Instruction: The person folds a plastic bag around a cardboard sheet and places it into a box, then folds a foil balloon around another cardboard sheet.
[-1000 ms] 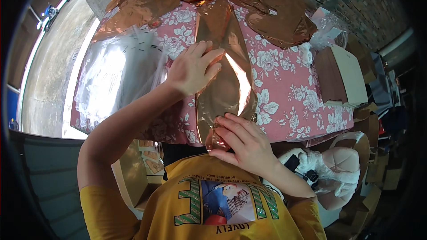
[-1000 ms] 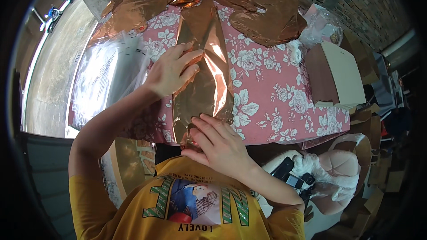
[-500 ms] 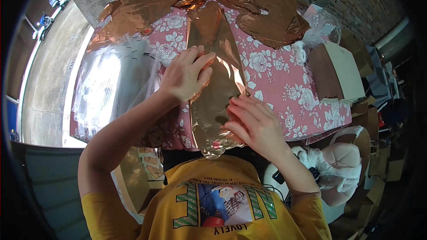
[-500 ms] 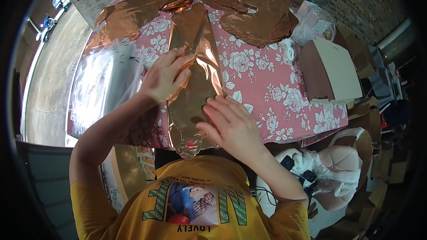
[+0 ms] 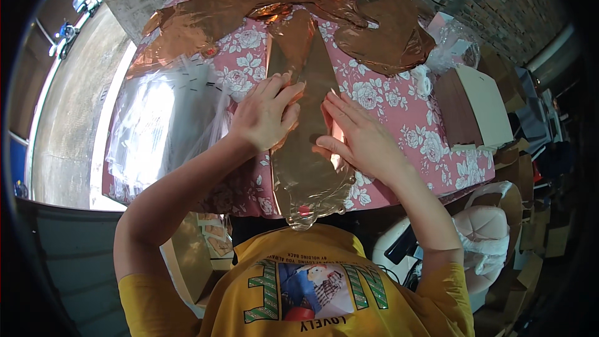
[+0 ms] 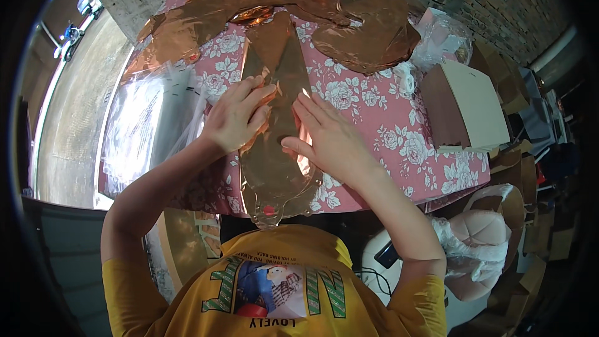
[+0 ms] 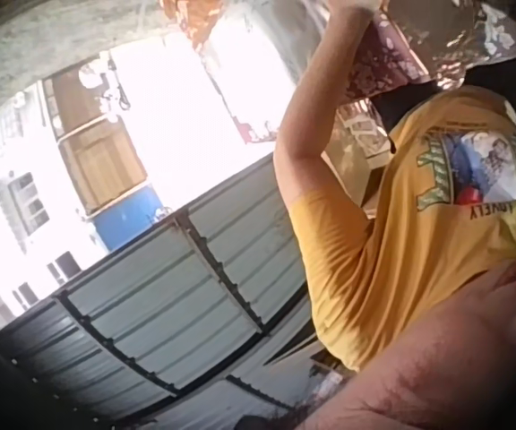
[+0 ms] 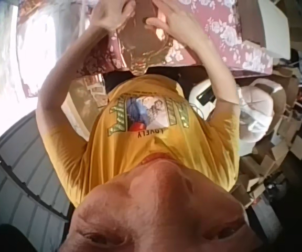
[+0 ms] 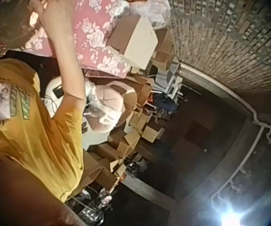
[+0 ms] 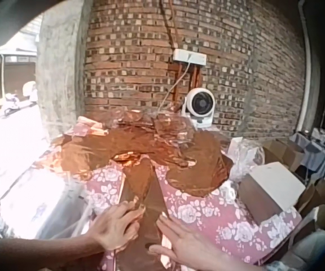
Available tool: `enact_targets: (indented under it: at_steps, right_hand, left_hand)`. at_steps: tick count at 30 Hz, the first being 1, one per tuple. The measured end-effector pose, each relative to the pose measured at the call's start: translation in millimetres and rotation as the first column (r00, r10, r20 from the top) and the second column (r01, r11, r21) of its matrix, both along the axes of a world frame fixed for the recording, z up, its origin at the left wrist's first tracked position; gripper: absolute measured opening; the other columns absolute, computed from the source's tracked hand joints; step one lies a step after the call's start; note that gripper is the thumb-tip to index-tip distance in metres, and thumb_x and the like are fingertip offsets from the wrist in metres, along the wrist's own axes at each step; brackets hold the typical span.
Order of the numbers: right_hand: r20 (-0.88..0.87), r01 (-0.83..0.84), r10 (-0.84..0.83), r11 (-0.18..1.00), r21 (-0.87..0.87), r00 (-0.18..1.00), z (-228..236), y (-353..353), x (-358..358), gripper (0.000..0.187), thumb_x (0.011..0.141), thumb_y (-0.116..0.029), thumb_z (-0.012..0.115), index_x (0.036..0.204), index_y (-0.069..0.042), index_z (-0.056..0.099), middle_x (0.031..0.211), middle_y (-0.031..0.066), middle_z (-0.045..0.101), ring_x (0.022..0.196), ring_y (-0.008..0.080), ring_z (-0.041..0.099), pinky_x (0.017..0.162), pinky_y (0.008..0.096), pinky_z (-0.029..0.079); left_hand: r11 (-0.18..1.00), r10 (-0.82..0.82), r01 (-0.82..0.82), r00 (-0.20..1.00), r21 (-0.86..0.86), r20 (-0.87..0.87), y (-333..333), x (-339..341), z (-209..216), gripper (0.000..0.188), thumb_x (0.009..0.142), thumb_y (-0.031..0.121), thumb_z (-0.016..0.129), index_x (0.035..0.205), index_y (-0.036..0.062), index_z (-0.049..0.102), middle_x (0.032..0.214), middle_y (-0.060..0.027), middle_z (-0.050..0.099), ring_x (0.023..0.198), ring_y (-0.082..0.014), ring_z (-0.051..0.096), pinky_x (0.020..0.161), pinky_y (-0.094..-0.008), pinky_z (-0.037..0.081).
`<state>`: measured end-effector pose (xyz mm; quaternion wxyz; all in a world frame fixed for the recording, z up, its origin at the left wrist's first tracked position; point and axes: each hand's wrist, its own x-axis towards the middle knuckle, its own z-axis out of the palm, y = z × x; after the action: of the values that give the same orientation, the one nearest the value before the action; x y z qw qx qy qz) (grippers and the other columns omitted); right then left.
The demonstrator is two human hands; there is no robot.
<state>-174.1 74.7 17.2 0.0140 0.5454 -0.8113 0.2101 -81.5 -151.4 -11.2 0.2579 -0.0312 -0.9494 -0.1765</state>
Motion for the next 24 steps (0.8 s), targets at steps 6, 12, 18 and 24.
enact_targets:
  at_steps: [6,12,18,24]
  right_hand:
    - [-0.088,-0.066,0.069,0.997,0.038,0.994,6.1,-10.9,-1.0,0.081,0.095,-0.054,0.058,0.145,0.007,0.041,0.154,0.0241,0.038,0.146,0.0394,0.032,0.121,0.0452,0.027]
    - [-0.113,-0.109,0.122,0.987,0.119,0.986,-7.9,-19.8,3.5,0.087,0.094,-0.056,0.058,0.150,0.005,0.034,0.159,0.0226,0.030,0.149,0.0392,0.026,0.122,0.0466,0.023]
    - [-0.101,-0.098,0.108,0.990,0.098,0.989,-7.4,-18.6,3.6,0.081,0.098,-0.053,0.052,0.149,0.007,0.034,0.156,0.0261,0.033,0.147,0.0411,0.027,0.122,0.0468,0.024]
    - [0.287,-0.035,0.059,0.995,-0.090,0.956,23.7,12.0,1.6,0.060,0.105,-0.035,0.045,0.150,0.003,0.035,0.157,0.0225,0.035,0.148,0.0370,0.028,0.121,0.0441,0.024]
  left_hand:
    - [1.000,0.001,-0.001,1.000,-0.020,-0.012,1.4,2.1,2.8,0.043,0.092,0.018,0.061,0.134,0.0084,0.057,0.131,-0.0175,0.055,0.117,-0.0361,0.055,0.101,-0.0442,0.045]
    - [0.998,-0.003,0.002,1.000,-0.063,-0.016,1.2,-0.4,-1.1,0.044,0.091,0.019,0.062,0.133,0.0076,0.056,0.128,-0.0170,0.056,0.116,-0.0346,0.056,0.100,-0.0436,0.046]
    - [0.993,0.000,-0.006,0.998,-0.114,-0.057,-0.2,-4.3,-7.6,0.040,0.090,0.020,0.063,0.126,0.0053,0.059,0.125,-0.0171,0.057,0.116,-0.0339,0.056,0.100,-0.0427,0.046]
    - [0.999,0.004,-0.005,1.000,-0.053,-0.018,-3.6,-0.9,-6.4,0.039,0.094,0.020,0.059,0.131,0.0071,0.058,0.130,-0.0169,0.056,0.114,-0.0361,0.057,0.099,-0.0439,0.046]
